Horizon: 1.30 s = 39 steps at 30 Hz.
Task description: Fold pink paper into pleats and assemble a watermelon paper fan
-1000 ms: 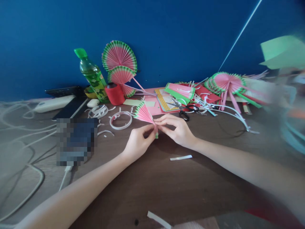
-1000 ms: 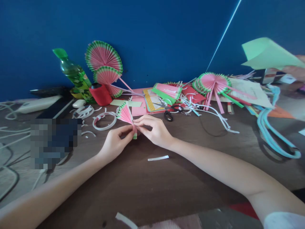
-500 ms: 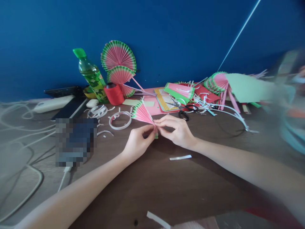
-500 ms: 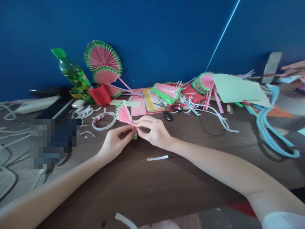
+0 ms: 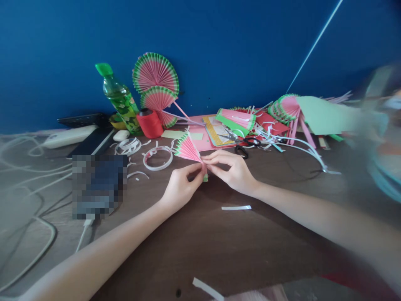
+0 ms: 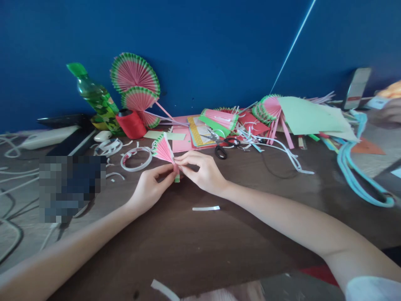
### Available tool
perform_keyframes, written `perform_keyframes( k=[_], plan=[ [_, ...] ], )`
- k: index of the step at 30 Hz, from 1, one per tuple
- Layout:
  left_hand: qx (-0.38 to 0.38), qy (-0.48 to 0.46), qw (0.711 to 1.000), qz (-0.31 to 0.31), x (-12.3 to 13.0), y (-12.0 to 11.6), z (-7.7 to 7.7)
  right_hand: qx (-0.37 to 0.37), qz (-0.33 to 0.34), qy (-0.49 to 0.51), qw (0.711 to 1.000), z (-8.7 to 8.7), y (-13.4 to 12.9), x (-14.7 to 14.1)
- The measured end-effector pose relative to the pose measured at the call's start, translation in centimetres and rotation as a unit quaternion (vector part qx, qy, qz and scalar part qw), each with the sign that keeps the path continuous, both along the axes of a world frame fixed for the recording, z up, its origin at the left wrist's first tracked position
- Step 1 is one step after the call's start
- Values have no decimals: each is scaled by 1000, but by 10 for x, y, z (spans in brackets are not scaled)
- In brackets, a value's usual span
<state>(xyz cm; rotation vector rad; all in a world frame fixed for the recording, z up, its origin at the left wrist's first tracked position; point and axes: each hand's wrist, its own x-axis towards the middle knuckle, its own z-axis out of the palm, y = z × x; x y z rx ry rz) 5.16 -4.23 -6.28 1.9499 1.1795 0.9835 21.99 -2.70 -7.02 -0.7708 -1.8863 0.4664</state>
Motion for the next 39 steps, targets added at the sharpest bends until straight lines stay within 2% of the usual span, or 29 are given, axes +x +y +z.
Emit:
perform_keyframes(
  k=[10,16,22,29,39],
  plan=[
    [-6,4,1000,-3,0,0,-1,10,-4,-3,1000,-1,-1,-2],
    [-53,-32,998,-22,1,1,3,6,-11,11,1000,-1,1,-1],
    [-96,-81,992,-34,-1,6,1,-8,-36,20,999,2,4,3],
    [-117,-100,987,-48,-3,8,-3,60,-24,-42,997,2,3,3],
    [-171,-158,971,-53,0,9,2,95,-39,-60,993,3,8,6]
  ],
)
